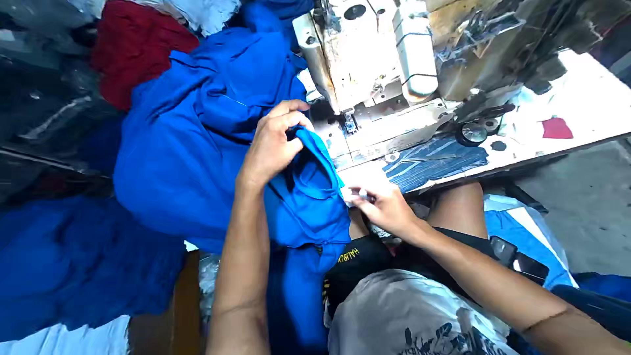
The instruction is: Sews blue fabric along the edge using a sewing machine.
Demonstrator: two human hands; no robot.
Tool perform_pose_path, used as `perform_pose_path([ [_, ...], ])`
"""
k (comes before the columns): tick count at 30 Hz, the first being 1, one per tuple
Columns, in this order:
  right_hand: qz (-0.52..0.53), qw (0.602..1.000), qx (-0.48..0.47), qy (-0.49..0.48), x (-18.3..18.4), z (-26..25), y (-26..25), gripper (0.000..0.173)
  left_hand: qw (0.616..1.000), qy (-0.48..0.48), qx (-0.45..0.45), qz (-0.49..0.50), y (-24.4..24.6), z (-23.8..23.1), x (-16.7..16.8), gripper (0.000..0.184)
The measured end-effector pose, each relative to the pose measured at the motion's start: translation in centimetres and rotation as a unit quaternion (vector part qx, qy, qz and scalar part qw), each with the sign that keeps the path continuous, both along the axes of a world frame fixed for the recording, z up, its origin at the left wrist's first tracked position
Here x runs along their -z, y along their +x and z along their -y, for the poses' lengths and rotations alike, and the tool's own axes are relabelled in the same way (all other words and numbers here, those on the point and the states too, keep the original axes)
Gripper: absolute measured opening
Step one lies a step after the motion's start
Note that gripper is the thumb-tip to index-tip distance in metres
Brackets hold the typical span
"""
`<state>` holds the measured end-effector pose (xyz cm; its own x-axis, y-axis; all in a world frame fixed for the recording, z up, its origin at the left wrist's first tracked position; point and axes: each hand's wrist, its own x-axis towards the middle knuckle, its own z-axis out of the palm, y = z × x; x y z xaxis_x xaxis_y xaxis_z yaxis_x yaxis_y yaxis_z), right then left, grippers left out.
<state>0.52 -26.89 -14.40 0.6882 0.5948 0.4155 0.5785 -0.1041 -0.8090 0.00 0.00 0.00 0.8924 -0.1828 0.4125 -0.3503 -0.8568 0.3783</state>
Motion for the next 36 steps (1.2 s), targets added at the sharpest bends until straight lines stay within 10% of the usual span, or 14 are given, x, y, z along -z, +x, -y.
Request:
perform_pose_path([
  [4, 0.015, 0.998, 0.048, 0.030, -3.0, -4.5, 1.6, 0.049, 0.983, -0.025, -0.159, 0.088, -1.2, 3.0, 2.2, 0.033],
  [8, -0.108, 0.989, 0.004, 0.103, -4.1, -7.0, 1.0, 0.012, 0.965, -0.022, -0.227, 0.128, -2.3, 4.4, 5.7, 0.053],
  [16, -0.231, 0.957, -0.092, 0.152, -5.4, -2.9, 1.9, 0.029, 0.929, 0.094, -0.337, 0.121, -7.3, -0.7, 5.2, 0.052],
  [25, -0.111, 0.992, -0.055, -0.007, 0.9, 1.5, 3.6, 0.019, 0.964, 0.052, -0.104, -0.239, -13.9, 5.8, -0.4, 0.035],
  [36, -0.014, 0.994, -0.042, 0.103, 0.6, 1.7, 3.1, 0.012, 0.989, -0.068, -0.128, 0.020, -9.7, 3.8, 1.7, 0.011],
])
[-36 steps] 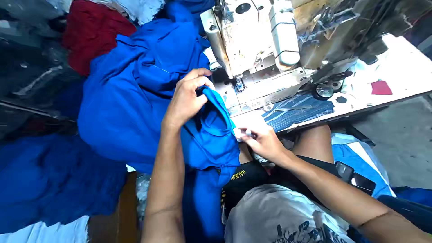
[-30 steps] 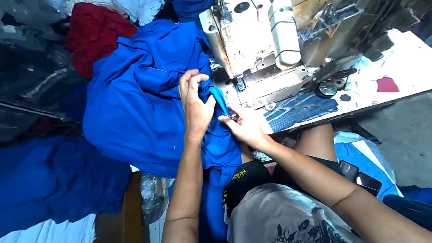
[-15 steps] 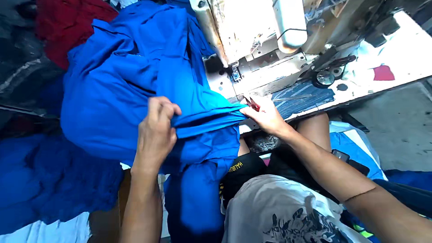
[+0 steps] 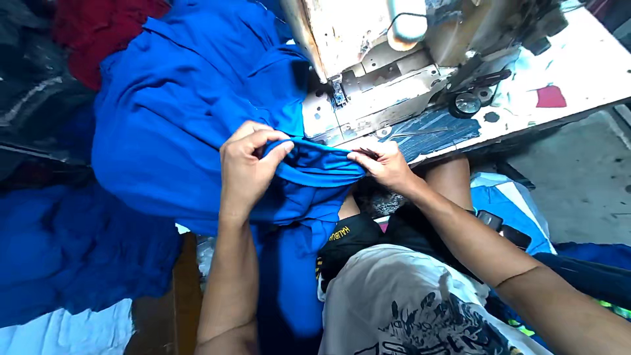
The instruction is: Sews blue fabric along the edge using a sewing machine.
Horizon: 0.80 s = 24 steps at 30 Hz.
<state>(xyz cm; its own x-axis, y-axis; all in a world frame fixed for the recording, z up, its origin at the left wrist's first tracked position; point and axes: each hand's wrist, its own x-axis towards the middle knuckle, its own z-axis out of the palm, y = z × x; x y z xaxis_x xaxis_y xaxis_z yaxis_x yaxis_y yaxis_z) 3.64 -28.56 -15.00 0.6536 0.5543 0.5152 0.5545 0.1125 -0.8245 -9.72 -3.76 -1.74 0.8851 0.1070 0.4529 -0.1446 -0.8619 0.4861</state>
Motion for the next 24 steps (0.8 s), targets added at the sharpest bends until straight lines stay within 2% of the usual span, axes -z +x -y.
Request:
perform_pose_path([
  [6, -0.048, 0.998, 0.016, -0.025, -0.3, -0.2, 1.4, 0.018, 0.993, -0.104, 0.003, 0.063, 7.4, 1.8, 2.2, 0.012],
  [7, -0.071, 0.997, 0.014, -0.037, -0.5, -0.1, 1.5, 0.019, 0.994, -0.089, -0.011, 0.057, 8.5, 2.2, 2.6, 0.012],
  [9, -0.113, 0.992, 0.013, -0.060, -1.0, 0.6, 1.2, 0.020, 0.997, 0.000, -0.058, 0.041, 10.4, 2.7, 3.1, 0.017],
  [12, -0.157, 0.987, 0.004, -0.045, -1.0, 1.6, 0.3, 0.009, 0.992, 0.081, -0.093, -0.004, 12.4, 2.1, 4.0, 0.020],
  [17, -0.199, 0.979, -0.039, 0.009, -1.4, 1.6, 0.7, 0.030, 0.992, 0.089, -0.091, -0.020, 13.9, 1.3, 4.6, 0.019],
  [21, -0.220, 0.973, -0.054, 0.052, -1.6, 1.6, 1.0, 0.030, 0.994, 0.054, -0.094, -0.026, 15.8, 0.7, 4.6, 0.028],
  [24, -0.224, 0.971, -0.028, 0.079, -1.8, 1.1, 1.3, 0.029, 0.987, 0.055, -0.147, -0.026, 17.6, 1.1, 4.6, 0.041],
])
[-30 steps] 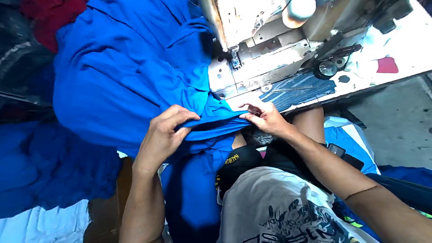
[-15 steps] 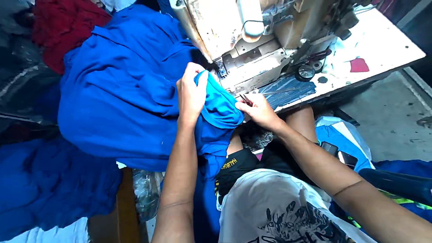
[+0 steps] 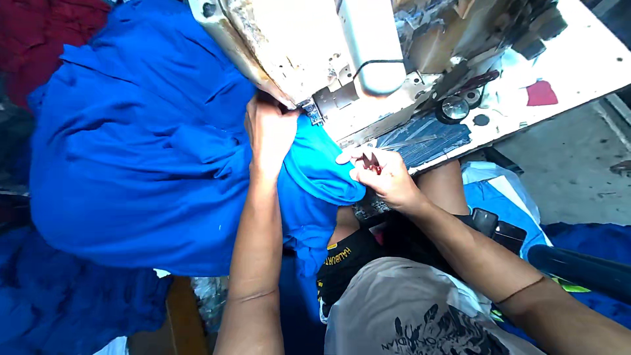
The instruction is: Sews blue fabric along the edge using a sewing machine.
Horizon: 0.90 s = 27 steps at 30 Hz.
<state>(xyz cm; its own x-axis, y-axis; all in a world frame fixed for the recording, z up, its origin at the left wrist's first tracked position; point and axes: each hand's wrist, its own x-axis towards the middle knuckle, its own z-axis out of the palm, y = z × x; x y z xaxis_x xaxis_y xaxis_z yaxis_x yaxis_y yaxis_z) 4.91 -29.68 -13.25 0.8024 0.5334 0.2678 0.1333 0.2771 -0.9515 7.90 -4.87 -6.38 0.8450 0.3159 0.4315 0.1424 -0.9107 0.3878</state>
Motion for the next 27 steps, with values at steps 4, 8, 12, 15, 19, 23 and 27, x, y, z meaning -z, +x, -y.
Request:
perform_pose_path([
  [4, 0.020, 0.998, 0.050, -0.016, -0.6, -0.8, 0.1, 0.030, 1.000, -0.002, -0.013, 0.019, 2.1, -0.5, 1.3, 0.066],
  [8, 0.021, 0.998, 0.062, -0.016, -0.9, -1.4, -0.7, 0.028, 0.999, -0.036, 0.005, 0.032, 2.4, -0.8, 1.5, 0.064],
  [12, 0.017, 0.998, 0.066, -0.020, -1.0, -1.3, -1.1, 0.031, 0.997, -0.040, 0.040, 0.050, 2.1, -1.0, 1.4, 0.058],
  [15, 0.009, 0.998, 0.062, -0.014, -1.0, -1.5, -0.9, 0.029, 0.995, -0.057, 0.061, 0.062, 2.6, -1.8, 2.0, 0.068],
  [19, 0.018, 0.997, 0.071, -0.030, -1.2, -1.8, -0.7, 0.026, 0.992, -0.080, 0.078, 0.065, 3.1, -2.5, 1.9, 0.072],
  [23, 0.015, 0.996, 0.067, -0.048, -1.4, -1.6, -1.2, 0.023, 0.991, -0.075, 0.083, 0.067, 3.1, -2.6, 2.1, 0.067],
  [27, 0.036, 0.997, 0.056, -0.046, -1.9, -1.3, -1.4, 0.022, 0.993, -0.019, 0.061, 0.099, 0.8, -0.8, 0.0, 0.057],
])
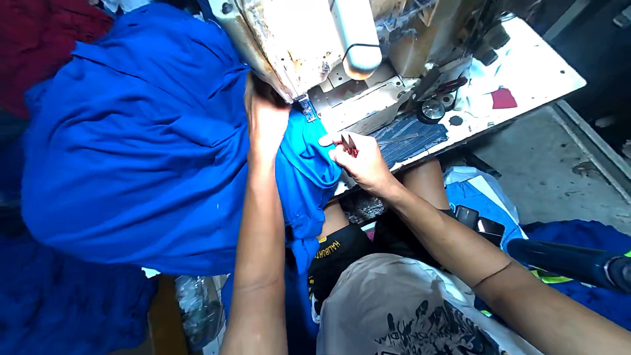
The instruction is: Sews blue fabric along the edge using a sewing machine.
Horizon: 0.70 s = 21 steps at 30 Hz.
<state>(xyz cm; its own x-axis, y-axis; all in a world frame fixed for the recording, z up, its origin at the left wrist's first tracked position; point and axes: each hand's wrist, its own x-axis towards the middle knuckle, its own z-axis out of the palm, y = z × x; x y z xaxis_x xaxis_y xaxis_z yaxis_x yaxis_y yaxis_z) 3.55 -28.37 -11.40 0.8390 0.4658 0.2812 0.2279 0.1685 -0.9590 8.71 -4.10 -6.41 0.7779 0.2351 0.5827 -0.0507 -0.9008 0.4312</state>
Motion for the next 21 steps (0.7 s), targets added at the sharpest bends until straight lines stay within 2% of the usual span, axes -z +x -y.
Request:
perform_pose_path([
  [2, 0.031, 0.999, -0.003, 0.014, -0.1, -0.3, 0.5, 0.017, 0.999, 0.030, -0.003, 0.036, -3.9, 1.8, -0.8, 0.036],
  [3, 0.043, 0.999, -0.004, 0.022, -0.1, -0.5, 0.9, 0.015, 0.997, 0.043, 0.046, 0.038, -6.6, 2.9, -0.7, 0.030],
  [5, 0.067, 0.997, -0.017, 0.027, 0.0, -0.7, 2.0, 0.013, 0.984, 0.093, 0.148, -0.035, -11.4, 4.5, 0.5, 0.033],
  [6, 0.080, 0.996, -0.029, 0.020, 0.1, -0.7, 2.5, 0.014, 0.975, 0.126, 0.166, -0.083, -13.2, 4.8, 1.2, 0.039],
  [8, 0.130, 0.989, -0.063, -0.033, 0.1, -0.5, 3.3, 0.021, 0.964, 0.163, 0.167, -0.126, -16.2, 4.9, 2.2, 0.041],
  [11, 0.279, 0.947, -0.075, -0.140, 0.4, -0.3, 3.8, 0.037, 0.967, 0.164, 0.159, -0.117, -19.6, 5.4, 1.4, 0.035],
  [13, 0.363, 0.915, -0.046, -0.171, -0.2, 0.0, 2.9, 0.038, 0.971, 0.136, 0.177, -0.091, -20.5, 6.1, 0.6, 0.032],
  [15, 0.401, 0.899, -0.044, -0.171, -1.3, 0.8, 1.5, 0.028, 0.972, 0.094, 0.206, -0.058, -20.5, 7.0, 0.5, 0.030],
  [17, 0.406, 0.899, -0.074, -0.144, -1.6, 1.7, 0.6, 0.021, 0.973, 0.056, 0.223, -0.011, -19.8, 7.8, 1.3, 0.032],
  [19, 0.386, 0.907, -0.115, -0.120, -0.8, 2.6, 0.6, 0.019, 0.976, 0.043, 0.202, 0.063, -18.4, 8.4, 3.1, 0.037],
  [21, 0.334, 0.930, -0.128, -0.088, 0.5, 3.2, 0.5, 0.019, 0.980, 0.098, 0.139, 0.101, -16.6, 8.4, 5.2, 0.039],
])
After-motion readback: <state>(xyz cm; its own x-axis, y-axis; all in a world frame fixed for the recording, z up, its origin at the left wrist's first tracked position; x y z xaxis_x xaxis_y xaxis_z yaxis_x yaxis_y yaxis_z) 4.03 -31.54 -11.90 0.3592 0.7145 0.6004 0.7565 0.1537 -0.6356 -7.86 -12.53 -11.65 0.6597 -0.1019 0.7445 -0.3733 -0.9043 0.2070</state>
